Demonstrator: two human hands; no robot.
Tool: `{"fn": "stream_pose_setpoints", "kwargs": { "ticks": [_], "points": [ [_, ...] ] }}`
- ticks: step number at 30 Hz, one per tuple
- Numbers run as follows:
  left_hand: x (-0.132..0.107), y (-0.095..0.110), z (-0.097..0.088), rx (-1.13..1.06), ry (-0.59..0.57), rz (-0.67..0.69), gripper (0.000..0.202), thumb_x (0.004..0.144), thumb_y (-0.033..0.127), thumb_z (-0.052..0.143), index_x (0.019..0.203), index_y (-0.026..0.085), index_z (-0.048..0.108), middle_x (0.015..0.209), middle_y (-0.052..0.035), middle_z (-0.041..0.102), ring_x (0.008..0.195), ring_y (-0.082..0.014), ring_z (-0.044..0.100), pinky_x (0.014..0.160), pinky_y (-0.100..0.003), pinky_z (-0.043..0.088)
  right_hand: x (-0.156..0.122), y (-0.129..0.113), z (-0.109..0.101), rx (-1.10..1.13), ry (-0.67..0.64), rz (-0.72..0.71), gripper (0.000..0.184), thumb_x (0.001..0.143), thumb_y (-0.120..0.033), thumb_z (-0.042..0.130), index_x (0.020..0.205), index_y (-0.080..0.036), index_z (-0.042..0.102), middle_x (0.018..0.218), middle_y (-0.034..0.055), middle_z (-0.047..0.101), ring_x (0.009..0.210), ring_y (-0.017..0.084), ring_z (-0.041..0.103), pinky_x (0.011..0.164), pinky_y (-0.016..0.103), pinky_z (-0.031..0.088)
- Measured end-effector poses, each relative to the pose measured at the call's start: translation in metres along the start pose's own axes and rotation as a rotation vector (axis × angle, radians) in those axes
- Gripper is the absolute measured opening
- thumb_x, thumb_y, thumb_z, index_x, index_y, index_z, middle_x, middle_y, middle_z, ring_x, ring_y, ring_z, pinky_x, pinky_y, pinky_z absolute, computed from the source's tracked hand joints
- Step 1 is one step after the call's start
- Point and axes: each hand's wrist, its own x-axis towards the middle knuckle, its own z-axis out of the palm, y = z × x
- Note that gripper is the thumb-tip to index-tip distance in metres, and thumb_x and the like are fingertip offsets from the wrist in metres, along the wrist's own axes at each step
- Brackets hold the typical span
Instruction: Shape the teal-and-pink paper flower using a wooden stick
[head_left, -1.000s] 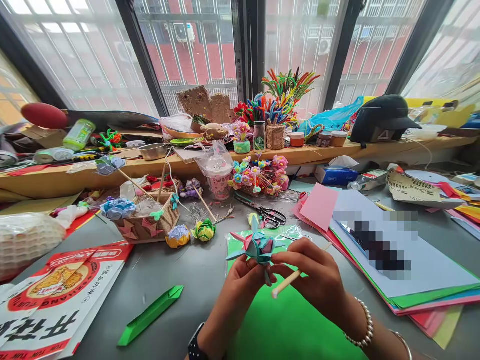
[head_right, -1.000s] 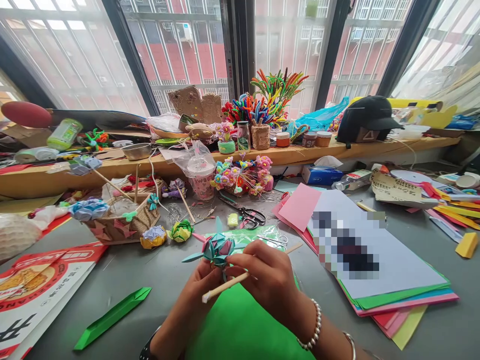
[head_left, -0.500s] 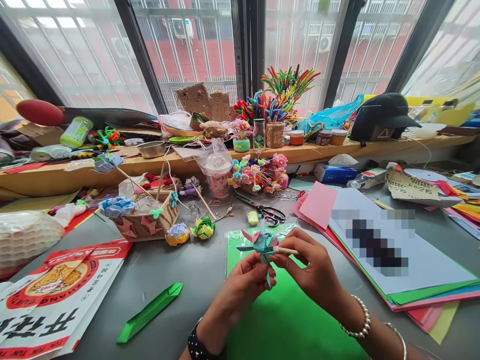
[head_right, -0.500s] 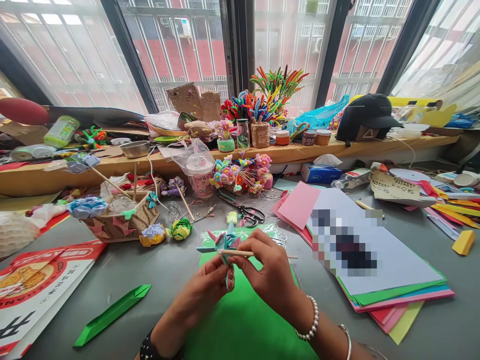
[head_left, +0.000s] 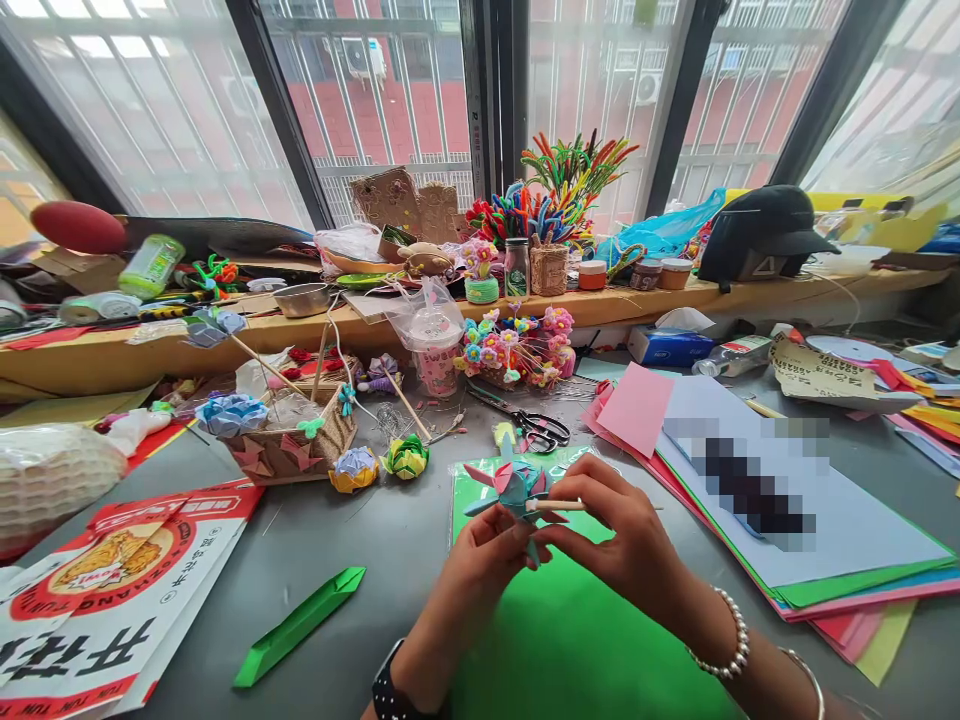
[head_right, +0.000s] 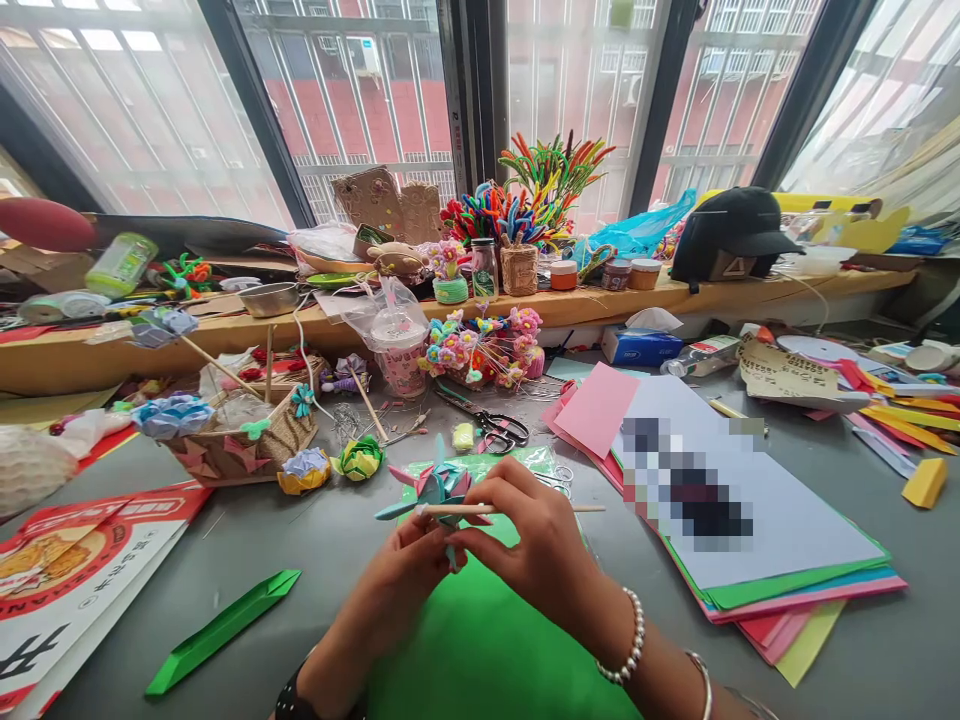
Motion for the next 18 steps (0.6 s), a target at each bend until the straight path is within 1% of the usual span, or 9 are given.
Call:
{"fn": "stream_pose_setpoints", "kwargs": {
  "ticks": [2, 7, 9, 13, 16, 18],
  "points": [
    [0.0, 0.001, 0.0, -0.004, 0.011, 0.016, 0.021, 0.058, 0.029, 0.077, 0.068, 0.014, 0.066, 0.071, -0.0009, 0.068, 0.055, -0.0075, 0.057, 0.055, -0.019, 0.04, 0.0, 0.001, 0.0, -0.02, 0.017, -0.025, 0.009, 0.078, -0.026, 0.062, 0.083, -0.018, 0.06, 0.072, 0.0015, 0.054, 0.062, 0.014, 0.055, 0.054, 0.024, 0.046],
    [0.001, 0.002, 0.0, -0.022, 0.033, 0.071, 0.023, 0.055, 0.027, 0.079, 0.057, 0.016, 0.059, 0.057, 0.0022, 0.066, 0.054, -0.0105, 0.058, 0.057, -0.022, 0.043, -0.003, 0.002, 0.004, -0.065, 0.046, -0.071, 0.013, 0.081, -0.026, 0.06, 0.091, -0.018, 0.059, 0.075, 0.0032, 0.057, 0.064, 0.015, 0.056, 0.056, 0.025, 0.047],
    [-0.001, 0.001, 0.001, 0.047, 0.06, 0.122, 0.023, 0.057, 0.027, 0.077, 0.058, 0.016, 0.058, 0.054, 0.0021, 0.065, 0.055, -0.0115, 0.059, 0.058, -0.022, 0.043, -0.004, 0.002, 0.005, -0.083, 0.049, -0.074, 0.009, 0.083, -0.026, 0.057, 0.085, -0.018, 0.06, 0.072, 0.0027, 0.056, 0.062, 0.014, 0.056, 0.055, 0.025, 0.047],
    [-0.004, 0.0, 0.001, 0.236, 0.129, 0.22, 0.018, 0.064, 0.027, 0.072, 0.064, 0.016, 0.059, 0.057, 0.0015, 0.065, 0.058, -0.0127, 0.059, 0.061, -0.024, 0.045, -0.003, 0.003, 0.006, -0.095, 0.059, -0.051, 0.015, 0.084, -0.028, 0.055, 0.074, -0.017, 0.061, 0.067, 0.0016, 0.053, 0.058, 0.013, 0.054, 0.052, 0.024, 0.045],
    [-0.005, -0.002, -0.003, 0.384, 0.14, 0.278, 0.015, 0.069, 0.027, 0.068, 0.067, 0.015, 0.059, 0.061, 0.0011, 0.063, 0.062, -0.0144, 0.06, 0.062, -0.025, 0.045, -0.003, 0.005, 0.008, -0.07, 0.042, 0.004, 0.016, 0.083, -0.031, 0.057, 0.077, -0.017, 0.064, 0.068, 0.002, 0.053, 0.058, 0.013, 0.054, 0.052, 0.024, 0.045],
    [-0.005, -0.003, -0.005, 0.445, 0.137, 0.296, 0.014, 0.071, 0.026, 0.066, 0.067, 0.015, 0.058, 0.062, 0.0008, 0.061, 0.064, -0.015, 0.06, 0.062, -0.025, 0.045, -0.004, 0.006, 0.01, -0.036, 0.021, 0.041, 0.016, 0.083, -0.031, 0.057, 0.081, -0.018, 0.065, 0.068, 0.0023, 0.054, 0.059, 0.014, 0.055, 0.054, 0.025, 0.046]
  ]
}}
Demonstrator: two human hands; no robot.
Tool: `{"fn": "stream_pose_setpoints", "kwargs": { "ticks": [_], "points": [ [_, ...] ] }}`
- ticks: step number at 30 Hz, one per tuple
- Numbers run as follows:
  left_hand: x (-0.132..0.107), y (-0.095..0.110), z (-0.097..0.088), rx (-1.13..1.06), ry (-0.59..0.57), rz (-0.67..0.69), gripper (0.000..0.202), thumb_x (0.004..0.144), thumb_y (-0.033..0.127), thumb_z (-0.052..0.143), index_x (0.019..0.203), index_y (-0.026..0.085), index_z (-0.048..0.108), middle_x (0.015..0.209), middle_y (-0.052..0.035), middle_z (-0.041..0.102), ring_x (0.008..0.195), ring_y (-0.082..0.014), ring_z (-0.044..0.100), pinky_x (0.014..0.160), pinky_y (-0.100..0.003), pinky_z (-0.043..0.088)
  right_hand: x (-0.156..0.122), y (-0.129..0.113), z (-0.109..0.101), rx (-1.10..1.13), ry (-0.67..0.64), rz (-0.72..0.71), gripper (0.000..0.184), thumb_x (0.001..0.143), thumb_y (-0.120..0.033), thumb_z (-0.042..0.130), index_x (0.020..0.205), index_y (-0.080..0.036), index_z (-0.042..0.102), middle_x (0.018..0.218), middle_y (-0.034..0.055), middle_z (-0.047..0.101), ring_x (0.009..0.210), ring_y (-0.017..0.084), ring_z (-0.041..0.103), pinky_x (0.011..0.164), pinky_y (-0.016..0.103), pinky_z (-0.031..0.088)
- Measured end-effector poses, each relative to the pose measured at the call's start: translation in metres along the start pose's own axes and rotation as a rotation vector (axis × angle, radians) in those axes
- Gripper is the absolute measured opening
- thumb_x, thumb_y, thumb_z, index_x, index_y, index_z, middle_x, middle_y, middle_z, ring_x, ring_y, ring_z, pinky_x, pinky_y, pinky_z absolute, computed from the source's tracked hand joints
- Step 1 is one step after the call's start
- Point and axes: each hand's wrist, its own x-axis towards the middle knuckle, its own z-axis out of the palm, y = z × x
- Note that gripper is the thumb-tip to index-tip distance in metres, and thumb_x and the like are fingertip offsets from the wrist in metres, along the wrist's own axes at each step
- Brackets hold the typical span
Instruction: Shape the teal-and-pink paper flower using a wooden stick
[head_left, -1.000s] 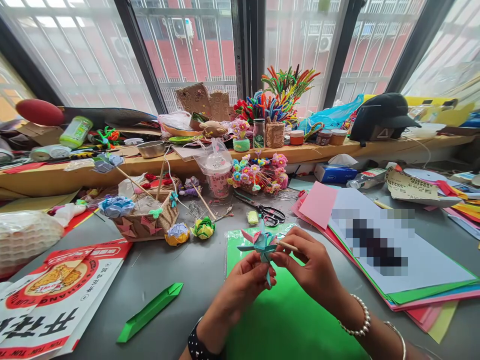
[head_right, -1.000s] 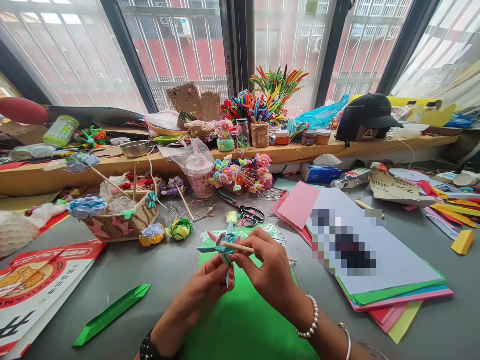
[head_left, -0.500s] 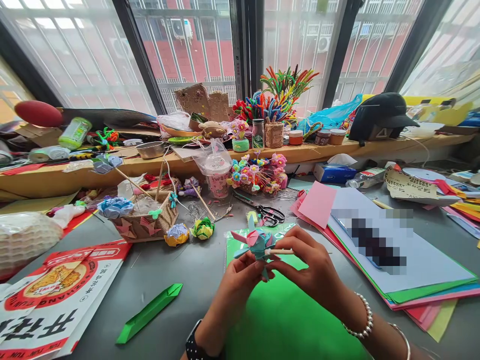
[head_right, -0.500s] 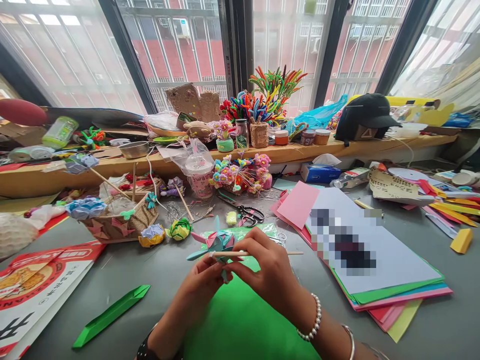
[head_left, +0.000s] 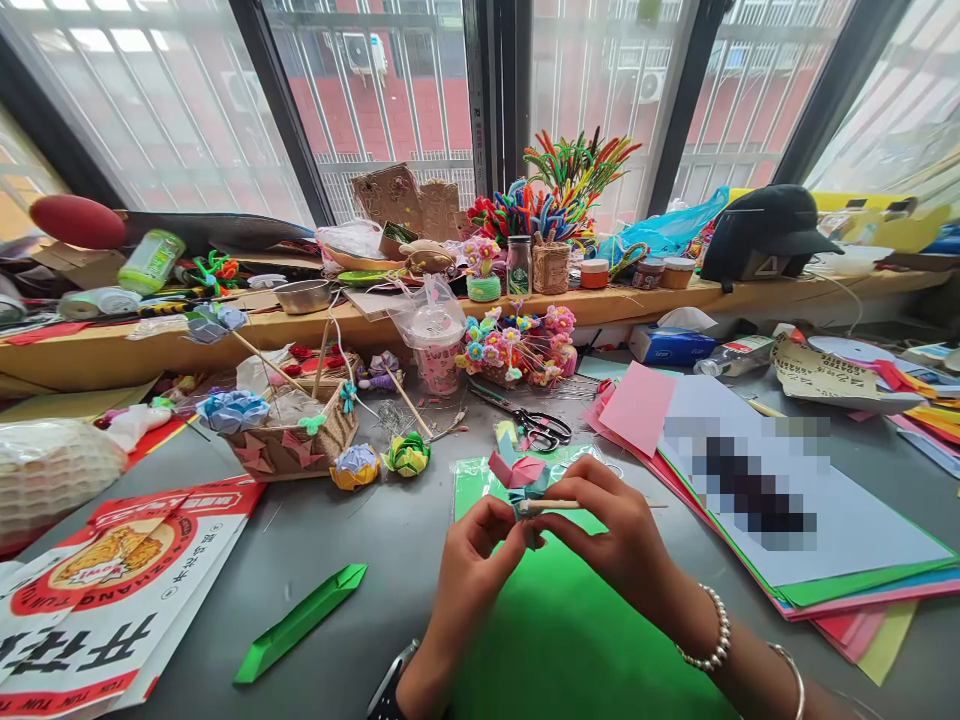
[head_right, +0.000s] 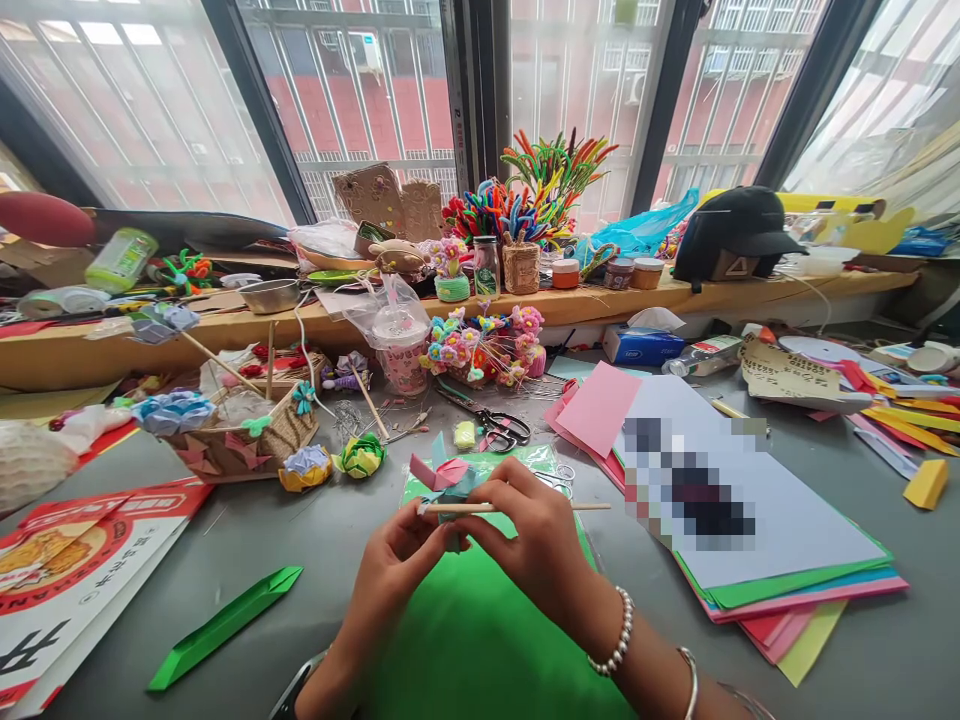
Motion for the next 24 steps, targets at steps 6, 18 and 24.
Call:
{"fn": "stream_pose_setpoints", "kwargs": {
  "ticks": [6, 18, 24],
  "points": [
    [-0.0006, -0.0011, -0.001, 0.028, -0.015, 0.003, 0.017, 0.073, 0.028, 0.063, 0.066, 0.016, 0.055, 0.063, 0.0012, 0.059, 0.063, -0.0139, 0.059, 0.062, -0.025, 0.045, -0.0006, 0.0019, 0.0014, 0.056, -0.046, 0.068, 0.013, 0.083, -0.025, 0.056, 0.082, -0.017, 0.066, 0.068, 0.0018, 0.053, 0.06, 0.014, 0.054, 0.055, 0.025, 0.044],
    [-0.0023, 0.0012, 0.0024, 0.079, -0.012, 0.022, 0.018, 0.076, 0.029, 0.059, 0.066, 0.017, 0.051, 0.065, -0.0006, 0.059, 0.063, -0.0145, 0.058, 0.063, -0.027, 0.045, -0.001, 0.0045, 0.0012, 0.111, -0.048, 0.114, 0.008, 0.082, -0.02, 0.058, 0.075, -0.016, 0.061, 0.07, 0.0012, 0.051, 0.062, 0.013, 0.052, 0.054, 0.024, 0.041],
    [-0.0038, -0.0045, 0.0038, 0.32, 0.174, 0.32, 0.023, 0.073, 0.015, 0.06, 0.088, 0.024, 0.045, 0.069, 0.0045, 0.058, 0.063, -0.0138, 0.061, 0.064, -0.026, 0.047, 0.0004, 0.0041, -0.0016, 0.019, -0.072, 0.01, 0.013, 0.085, -0.023, 0.053, 0.08, -0.016, 0.063, 0.07, 0.0023, 0.053, 0.061, 0.014, 0.054, 0.055, 0.024, 0.043]
  ]
}}
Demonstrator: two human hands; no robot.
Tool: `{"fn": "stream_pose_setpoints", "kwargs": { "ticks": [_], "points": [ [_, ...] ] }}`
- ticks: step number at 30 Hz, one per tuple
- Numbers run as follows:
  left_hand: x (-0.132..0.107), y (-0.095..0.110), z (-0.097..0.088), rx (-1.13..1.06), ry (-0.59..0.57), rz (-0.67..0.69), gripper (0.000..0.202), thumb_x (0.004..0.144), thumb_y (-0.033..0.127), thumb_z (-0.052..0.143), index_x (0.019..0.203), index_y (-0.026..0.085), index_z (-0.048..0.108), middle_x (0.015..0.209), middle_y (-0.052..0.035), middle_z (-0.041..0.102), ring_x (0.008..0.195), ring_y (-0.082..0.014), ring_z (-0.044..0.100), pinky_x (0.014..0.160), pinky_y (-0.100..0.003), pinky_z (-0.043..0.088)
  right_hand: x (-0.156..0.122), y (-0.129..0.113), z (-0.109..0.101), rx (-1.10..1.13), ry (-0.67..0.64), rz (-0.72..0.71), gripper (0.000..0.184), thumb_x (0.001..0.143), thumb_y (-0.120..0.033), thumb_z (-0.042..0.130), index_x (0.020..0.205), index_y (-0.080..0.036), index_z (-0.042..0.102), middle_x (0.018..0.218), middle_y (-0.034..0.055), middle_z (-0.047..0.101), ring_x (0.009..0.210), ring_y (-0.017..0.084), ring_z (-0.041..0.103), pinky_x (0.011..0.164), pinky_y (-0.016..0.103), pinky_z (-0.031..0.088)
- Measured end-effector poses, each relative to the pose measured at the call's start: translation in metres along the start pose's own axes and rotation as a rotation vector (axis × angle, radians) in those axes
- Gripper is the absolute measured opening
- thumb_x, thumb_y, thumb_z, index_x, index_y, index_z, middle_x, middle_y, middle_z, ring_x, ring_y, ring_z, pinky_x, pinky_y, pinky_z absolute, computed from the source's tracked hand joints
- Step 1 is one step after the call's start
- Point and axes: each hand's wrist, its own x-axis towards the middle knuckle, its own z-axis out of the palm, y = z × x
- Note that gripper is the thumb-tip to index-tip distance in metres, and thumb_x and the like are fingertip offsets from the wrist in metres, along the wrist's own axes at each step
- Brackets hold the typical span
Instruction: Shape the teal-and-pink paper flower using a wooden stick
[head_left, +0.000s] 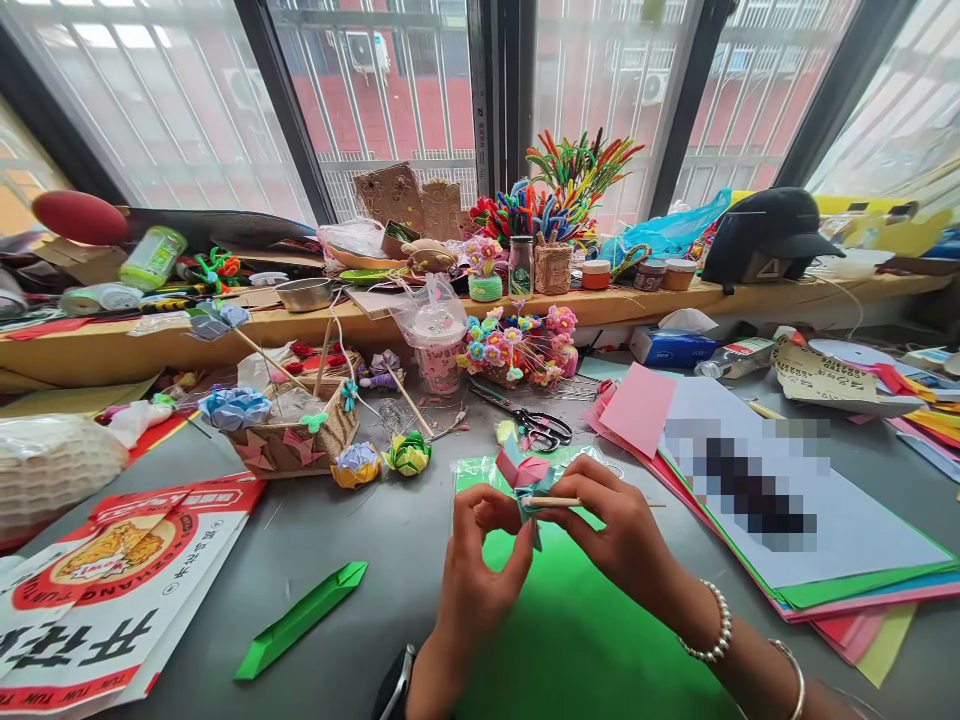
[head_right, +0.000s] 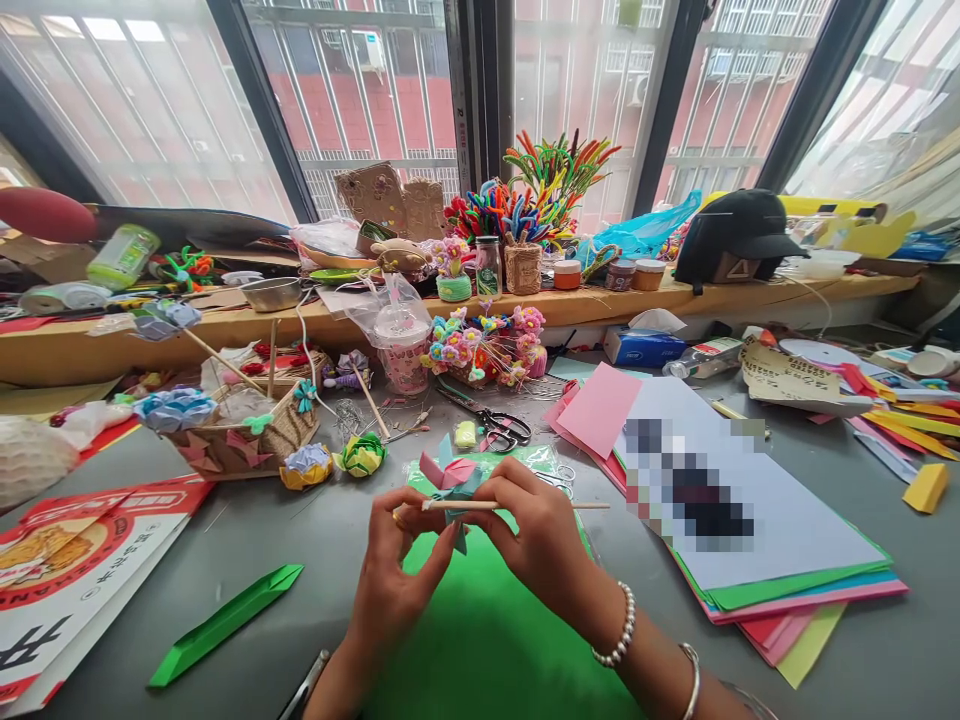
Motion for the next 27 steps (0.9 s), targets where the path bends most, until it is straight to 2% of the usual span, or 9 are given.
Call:
{"fn": "stream_pose_setpoints", "kwargs": {
  "ticks": [2, 5, 9, 13, 16, 17, 19, 23, 27],
  "points": [
    [0.0, 0.0, -0.001, 0.056, -0.053, 0.06, 0.024, 0.074, 0.012, 0.059, 0.091, 0.025, 0.048, 0.072, 0.0036, 0.061, 0.064, -0.0135, 0.062, 0.064, -0.025, 0.047, 0.0, 0.0, -0.001, -0.047, 0.006, -0.043, 0.016, 0.086, -0.023, 0.05, 0.079, -0.017, 0.063, 0.07, 0.0025, 0.053, 0.06, 0.013, 0.054, 0.053, 0.024, 0.043],
    [0.002, 0.0, -0.004, 0.058, -0.125, 0.058, 0.017, 0.075, 0.012, 0.057, 0.088, 0.024, 0.055, 0.074, 0.0019, 0.064, 0.064, -0.0138, 0.063, 0.063, -0.025, 0.048, 0.0, 0.001, -0.001, -0.121, 0.016, -0.104, 0.019, 0.088, -0.02, 0.046, 0.078, -0.017, 0.061, 0.07, 0.0029, 0.054, 0.059, 0.013, 0.053, 0.052, 0.023, 0.042],
    [0.003, -0.002, -0.004, -0.059, -0.076, 0.024, 0.016, 0.073, 0.012, 0.06, 0.085, 0.023, 0.061, 0.079, 0.0004, 0.066, 0.065, -0.014, 0.063, 0.063, -0.024, 0.048, -0.002, 0.001, -0.001, -0.162, 0.025, -0.138, 0.018, 0.087, -0.016, 0.045, 0.079, -0.017, 0.06, 0.071, 0.0026, 0.055, 0.058, 0.012, 0.053, 0.052, 0.022, 0.043],
    [0.004, 0.004, -0.001, -0.342, -0.023, -0.12, 0.013, 0.071, 0.018, 0.066, 0.082, 0.024, 0.063, 0.074, 0.0029, 0.065, 0.067, -0.0124, 0.061, 0.061, -0.021, 0.048, -0.002, -0.003, -0.004, -0.115, 0.053, -0.155, 0.012, 0.087, -0.02, 0.048, 0.083, -0.018, 0.059, 0.073, 0.003, 0.055, 0.063, 0.013, 0.055, 0.056, 0.023, 0.045],
    [0.007, 0.012, -0.001, -0.612, -0.041, -0.321, 0.016, 0.067, 0.022, 0.071, 0.078, 0.023, 0.059, 0.07, 0.005, 0.065, 0.062, -0.0107, 0.061, 0.06, -0.02, 0.048, 0.0, -0.005, -0.01, -0.047, 0.117, -0.111, 0.022, 0.085, -0.037, 0.052, 0.094, -0.017, 0.057, 0.08, 0.0045, 0.056, 0.068, 0.015, 0.057, 0.059, 0.025, 0.048],
    [0.008, 0.014, -0.001, -0.671, -0.049, -0.374, 0.019, 0.065, 0.022, 0.073, 0.078, 0.022, 0.058, 0.069, 0.0052, 0.066, 0.061, -0.0102, 0.061, 0.061, -0.021, 0.048, 0.0, -0.005, -0.012, -0.03, 0.146, -0.089, 0.027, 0.087, -0.04, 0.047, 0.097, -0.017, 0.056, 0.083, 0.0059, 0.055, 0.072, 0.016, 0.057, 0.059, 0.026, 0.048],
    [0.011, 0.017, -0.002, -0.753, -0.05, -0.449, 0.024, 0.063, 0.022, 0.075, 0.08, 0.021, 0.058, 0.07, 0.0047, 0.067, 0.06, -0.0095, 0.062, 0.062, -0.02, 0.048, 0.002, -0.005, -0.016, -0.011, 0.183, -0.084, 0.028, 0.092, -0.035, 0.036, 0.099, -0.017, 0.057, 0.083, 0.0067, 0.055, 0.074, 0.017, 0.056, 0.061, 0.028, 0.048],
    [0.013, 0.016, -0.001, -0.839, -0.055, -0.492, 0.028, 0.062, 0.02, 0.076, 0.083, 0.021, 0.058, 0.073, 0.0041, 0.068, 0.062, -0.0087, 0.062, 0.064, -0.019, 0.048, 0.003, -0.006, -0.019, -0.029, 0.108, -0.127, 0.022, 0.091, -0.023, 0.039, 0.096, -0.017, 0.06, 0.077, 0.0054, 0.059, 0.068, 0.016, 0.055, 0.059, 0.027, 0.044],
    [0.013, 0.012, -0.001, -0.898, -0.056, -0.497, 0.031, 0.061, 0.019, 0.076, 0.086, 0.021, 0.059, 0.069, 0.0054, 0.065, 0.063, -0.0085, 0.06, 0.064, -0.019, 0.048, 0.002, -0.009, -0.017, -0.086, 0.015, -0.176, 0.025, 0.093, -0.03, 0.036, 0.091, -0.018, 0.058, 0.072, 0.0044, 0.064, 0.059, 0.015, 0.054, 0.056, 0.027, 0.042]
  ]
}}
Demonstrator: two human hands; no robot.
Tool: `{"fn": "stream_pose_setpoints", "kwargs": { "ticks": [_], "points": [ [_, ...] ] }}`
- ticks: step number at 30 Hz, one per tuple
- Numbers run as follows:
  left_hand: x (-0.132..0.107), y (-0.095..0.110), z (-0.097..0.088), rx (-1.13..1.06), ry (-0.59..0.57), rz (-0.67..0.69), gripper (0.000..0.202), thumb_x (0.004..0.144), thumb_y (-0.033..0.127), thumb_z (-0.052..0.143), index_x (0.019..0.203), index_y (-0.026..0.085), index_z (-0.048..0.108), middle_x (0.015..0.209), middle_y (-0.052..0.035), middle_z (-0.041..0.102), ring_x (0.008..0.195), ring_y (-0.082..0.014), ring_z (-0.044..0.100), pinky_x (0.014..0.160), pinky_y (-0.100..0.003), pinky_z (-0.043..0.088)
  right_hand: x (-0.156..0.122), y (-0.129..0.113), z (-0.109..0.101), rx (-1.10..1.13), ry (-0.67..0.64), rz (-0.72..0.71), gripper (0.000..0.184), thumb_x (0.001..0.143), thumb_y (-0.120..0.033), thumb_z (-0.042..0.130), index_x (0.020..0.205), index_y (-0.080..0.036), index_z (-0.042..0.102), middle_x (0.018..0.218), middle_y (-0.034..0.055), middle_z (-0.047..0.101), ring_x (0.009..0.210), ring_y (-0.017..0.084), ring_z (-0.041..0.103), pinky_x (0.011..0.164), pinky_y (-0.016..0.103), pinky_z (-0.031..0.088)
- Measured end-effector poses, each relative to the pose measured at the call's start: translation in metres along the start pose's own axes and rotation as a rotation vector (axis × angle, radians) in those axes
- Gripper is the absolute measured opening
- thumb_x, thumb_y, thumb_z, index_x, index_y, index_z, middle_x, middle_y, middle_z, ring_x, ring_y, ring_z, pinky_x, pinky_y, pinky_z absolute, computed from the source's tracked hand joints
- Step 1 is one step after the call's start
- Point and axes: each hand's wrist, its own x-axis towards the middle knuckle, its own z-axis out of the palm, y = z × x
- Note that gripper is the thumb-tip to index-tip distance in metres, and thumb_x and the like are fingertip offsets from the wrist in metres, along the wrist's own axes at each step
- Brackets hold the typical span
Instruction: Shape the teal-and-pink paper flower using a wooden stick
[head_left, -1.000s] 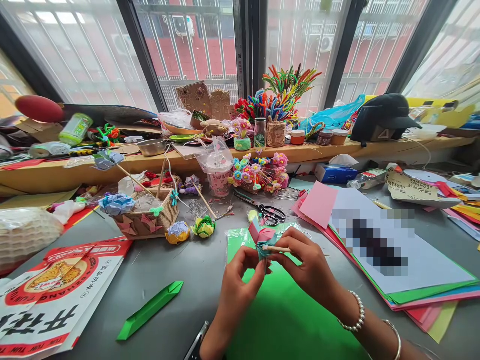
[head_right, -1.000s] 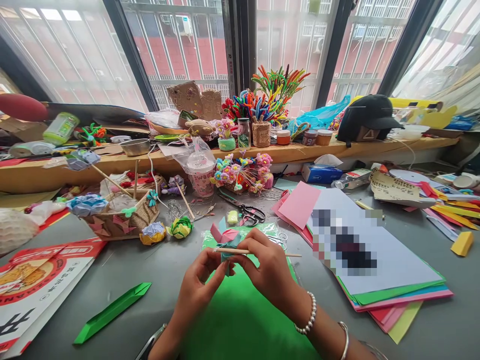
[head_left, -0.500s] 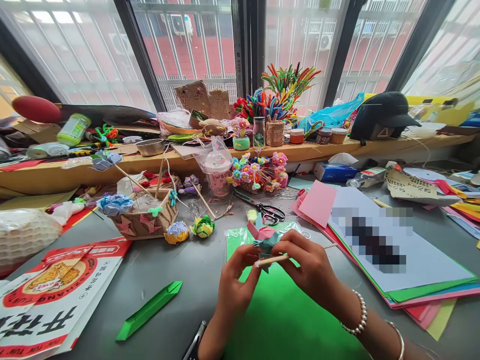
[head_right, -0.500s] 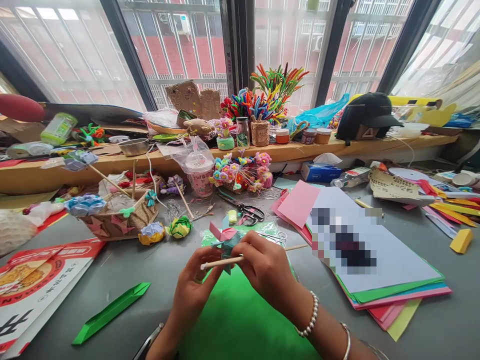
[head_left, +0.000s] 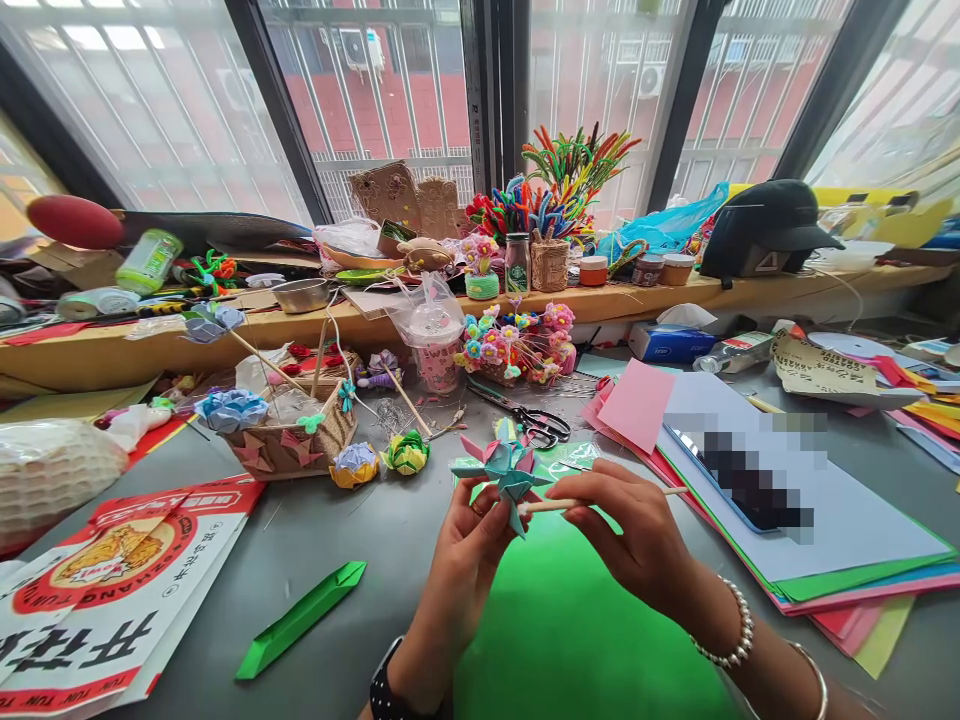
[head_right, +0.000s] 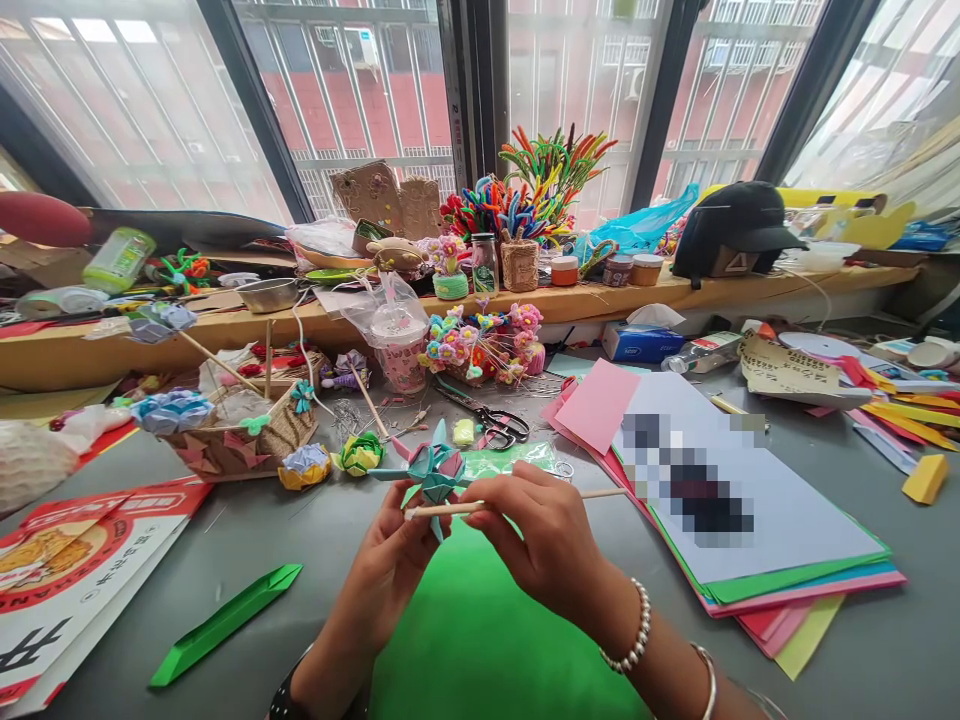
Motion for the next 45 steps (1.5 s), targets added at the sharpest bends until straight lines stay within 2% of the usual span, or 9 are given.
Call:
{"fn": "stream_pose_setpoints", "kwargs": {
  "ticks": [4, 9, 14, 20, 26, 33, 38, 41, 45],
  "points": [
    [0.001, -0.001, -0.004, -0.019, 0.02, -0.049, 0.031, 0.06, 0.019, 0.077, 0.087, 0.02, 0.061, 0.068, 0.0052, 0.061, 0.063, -0.0079, 0.058, 0.062, -0.018, 0.047, 0.0, 0.002, 0.002, -0.037, -0.052, 0.055, 0.035, 0.094, -0.039, 0.028, 0.087, -0.017, 0.055, 0.067, 0.0047, 0.063, 0.058, 0.015, 0.057, 0.054, 0.026, 0.043],
    [-0.001, 0.0, -0.003, -0.033, -0.022, -0.089, 0.027, 0.066, 0.019, 0.072, 0.092, 0.021, 0.063, 0.075, 0.0019, 0.064, 0.063, -0.0077, 0.057, 0.064, -0.019, 0.045, -0.002, 0.009, 0.004, -0.095, -0.037, 0.13, 0.033, 0.085, -0.048, 0.047, 0.088, -0.017, 0.056, 0.064, 0.0024, 0.061, 0.057, 0.015, 0.057, 0.055, 0.025, 0.044],
    [-0.003, -0.002, -0.001, 0.023, -0.056, -0.103, 0.03, 0.067, 0.02, 0.071, 0.095, 0.024, 0.062, 0.075, 0.0019, 0.061, 0.064, -0.0095, 0.056, 0.063, -0.022, 0.044, -0.001, 0.006, 0.005, 0.018, 0.021, 0.072, 0.017, 0.082, -0.034, 0.057, 0.089, -0.018, 0.058, 0.076, 0.0031, 0.063, 0.063, 0.014, 0.058, 0.057, 0.024, 0.046],
    [-0.004, -0.002, 0.003, 0.042, -0.087, -0.124, 0.027, 0.063, 0.02, 0.074, 0.088, 0.021, 0.064, 0.072, 0.0026, 0.06, 0.061, -0.0087, 0.054, 0.061, -0.021, 0.043, -0.003, 0.0, 0.01, 0.019, 0.14, 0.046, 0.008, 0.084, -0.027, 0.054, 0.081, -0.02, 0.057, 0.067, 0.0008, 0.056, 0.058, 0.012, 0.054, 0.051, 0.023, 0.045],
    [-0.004, -0.004, 0.004, 0.048, -0.074, -0.135, 0.013, 0.062, 0.021, 0.075, 0.065, 0.017, 0.063, 0.07, 0.0017, 0.06, 0.064, -0.0081, 0.054, 0.06, -0.018, 0.043, -0.004, 0.003, 0.012, 0.013, 0.098, 0.097, 0.009, 0.083, -0.023, 0.055, 0.084, -0.019, 0.063, 0.07, 0.003, 0.059, 0.061, 0.014, 0.058, 0.054, 0.024, 0.047],
    [0.001, -0.006, -0.004, -0.022, -0.003, -0.212, 0.028, 0.063, 0.016, 0.074, 0.088, 0.018, 0.061, 0.071, 0.003, 0.059, 0.061, -0.0058, 0.055, 0.059, -0.016, 0.043, -0.003, 0.009, 0.011, 0.147, 0.044, 0.186, 0.013, 0.083, -0.028, 0.056, 0.083, -0.019, 0.065, 0.071, 0.0028, 0.061, 0.062, 0.014, 0.058, 0.055, 0.023, 0.047],
    [0.003, -0.004, -0.009, 0.025, -0.029, -0.333, 0.028, 0.065, 0.014, 0.073, 0.088, 0.015, 0.058, 0.069, 0.002, 0.059, 0.059, -0.005, 0.053, 0.053, -0.014, 0.04, 0.001, 0.011, 0.009, 0.164, -0.095, 0.316, 0.008, 0.079, -0.026, 0.062, 0.079, -0.02, 0.068, 0.066, 0.0007, 0.058, 0.056, 0.012, 0.052, 0.045, 0.02, 0.039],
    [0.004, -0.003, -0.01, 0.054, -0.048, -0.37, 0.026, 0.065, 0.015, 0.073, 0.086, 0.015, 0.058, 0.069, 0.0014, 0.059, 0.058, -0.0046, 0.054, 0.053, -0.014, 0.039, 0.002, 0.011, 0.008, 0.135, -0.104, 0.352, 0.009, 0.077, -0.023, 0.064, 0.068, -0.019, 0.065, 0.062, -0.0009, 0.055, 0.053, 0.011, 0.048, 0.044, 0.02, 0.037],
    [0.005, -0.003, -0.011, 0.063, -0.058, -0.379, 0.026, 0.063, 0.017, 0.075, 0.082, 0.015, 0.057, 0.066, 0.0031, 0.058, 0.056, -0.0036, 0.053, 0.051, -0.013, 0.037, 0.001, 0.01, 0.011, 0.108, -0.08, 0.369, 0.003, 0.076, -0.023, 0.065, 0.075, -0.021, 0.066, 0.063, -0.0023, 0.054, 0.052, 0.01, 0.049, 0.045, 0.02, 0.037]
  ]
}}
